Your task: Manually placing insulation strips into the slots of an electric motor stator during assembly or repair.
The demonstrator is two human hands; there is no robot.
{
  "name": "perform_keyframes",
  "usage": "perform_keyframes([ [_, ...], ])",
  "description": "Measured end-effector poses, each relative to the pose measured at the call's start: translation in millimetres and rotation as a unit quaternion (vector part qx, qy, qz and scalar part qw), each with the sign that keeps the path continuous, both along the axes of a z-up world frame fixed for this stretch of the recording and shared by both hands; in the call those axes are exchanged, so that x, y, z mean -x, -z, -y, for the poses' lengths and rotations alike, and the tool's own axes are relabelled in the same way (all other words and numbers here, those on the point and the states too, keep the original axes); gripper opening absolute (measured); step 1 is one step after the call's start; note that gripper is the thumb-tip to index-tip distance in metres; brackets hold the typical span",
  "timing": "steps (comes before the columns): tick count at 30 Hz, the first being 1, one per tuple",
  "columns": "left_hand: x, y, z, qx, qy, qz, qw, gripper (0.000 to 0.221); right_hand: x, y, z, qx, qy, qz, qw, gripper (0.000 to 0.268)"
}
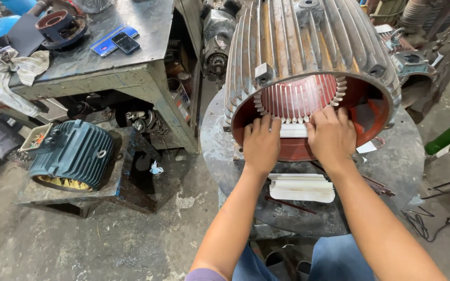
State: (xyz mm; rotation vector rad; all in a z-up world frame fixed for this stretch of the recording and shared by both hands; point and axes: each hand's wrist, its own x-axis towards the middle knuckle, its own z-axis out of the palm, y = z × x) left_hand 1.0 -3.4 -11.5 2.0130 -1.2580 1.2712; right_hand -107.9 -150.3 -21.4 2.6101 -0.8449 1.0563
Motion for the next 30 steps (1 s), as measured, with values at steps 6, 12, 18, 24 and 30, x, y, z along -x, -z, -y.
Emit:
perform_keyframes([
  [6, -3, 12, -2, -0.028, 0.039, -0.025, 0.999, 0.019, 12, -5, -12, -0.057, -0.142, 0.094, 0.984, 0.014],
  [12, -2, 15, -6, -0.018, 0.098, -0.001, 0.995, 0.005, 74, -8, -71, -0.216, -0.366, -0.139, 0.895, 0.013],
  [18, 0, 13, -14, -0.016, 0.188, 0.009, 0.982, 0.008, 67, 9, -59, -0.219, -0.370, -0.097, 0.898, 0.017],
  [24, 7, 1, -21, 0.061, 0.273, -0.040, 0.959, 0.010, 73, -10, -54, -0.331, -0.390, -0.126, 0.850, 0.018],
  [30, 7, -3, -24, 0.081, 0.312, -0.062, 0.945, 0.013, 71, -25, -50, -0.362, -0.407, -0.116, 0.830, 0.006],
])
